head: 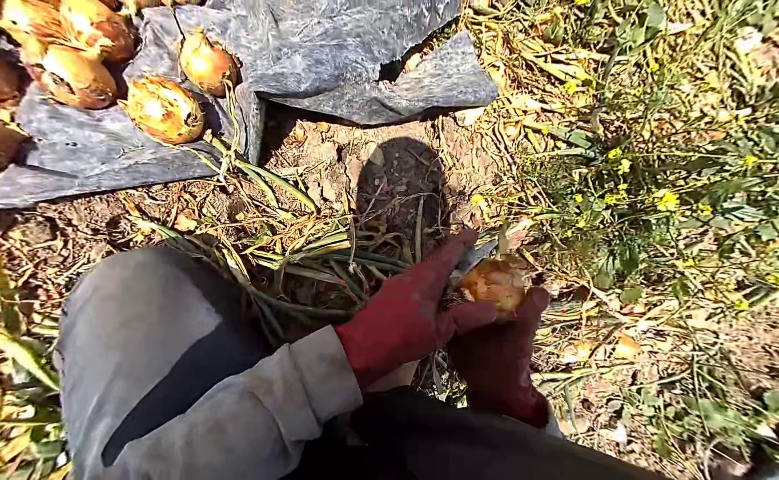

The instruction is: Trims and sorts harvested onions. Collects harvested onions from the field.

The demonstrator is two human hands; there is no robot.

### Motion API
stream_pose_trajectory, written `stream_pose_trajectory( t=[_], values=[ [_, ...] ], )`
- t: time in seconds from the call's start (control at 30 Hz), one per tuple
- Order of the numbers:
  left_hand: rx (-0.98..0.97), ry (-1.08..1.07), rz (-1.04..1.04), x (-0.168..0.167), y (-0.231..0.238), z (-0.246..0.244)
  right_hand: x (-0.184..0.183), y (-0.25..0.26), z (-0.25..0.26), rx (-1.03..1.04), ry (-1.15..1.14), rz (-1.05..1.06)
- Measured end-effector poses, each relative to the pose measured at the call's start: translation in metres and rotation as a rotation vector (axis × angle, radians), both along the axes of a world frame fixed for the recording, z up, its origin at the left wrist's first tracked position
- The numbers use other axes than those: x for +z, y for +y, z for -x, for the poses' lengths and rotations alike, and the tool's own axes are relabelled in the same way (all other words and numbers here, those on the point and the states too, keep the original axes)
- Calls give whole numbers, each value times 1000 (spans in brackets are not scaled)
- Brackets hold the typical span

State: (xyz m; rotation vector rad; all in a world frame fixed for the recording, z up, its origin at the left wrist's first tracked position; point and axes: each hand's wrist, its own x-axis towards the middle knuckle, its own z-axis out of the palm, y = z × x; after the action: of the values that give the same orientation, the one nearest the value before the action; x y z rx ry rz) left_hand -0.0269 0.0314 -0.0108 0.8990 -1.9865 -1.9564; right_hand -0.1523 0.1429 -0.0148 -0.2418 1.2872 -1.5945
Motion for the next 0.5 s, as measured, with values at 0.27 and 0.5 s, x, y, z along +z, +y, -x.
stream_pose_trajectory(
  t=[0.27, 0.5],
  values=[
    [155, 228, 8, -3, -3, -16, -4, -6, 10, -4, 1145, 95],
    [194, 351, -948, -27, -26, -35, 19, -37, 23, 422, 1335, 61]
  ],
)
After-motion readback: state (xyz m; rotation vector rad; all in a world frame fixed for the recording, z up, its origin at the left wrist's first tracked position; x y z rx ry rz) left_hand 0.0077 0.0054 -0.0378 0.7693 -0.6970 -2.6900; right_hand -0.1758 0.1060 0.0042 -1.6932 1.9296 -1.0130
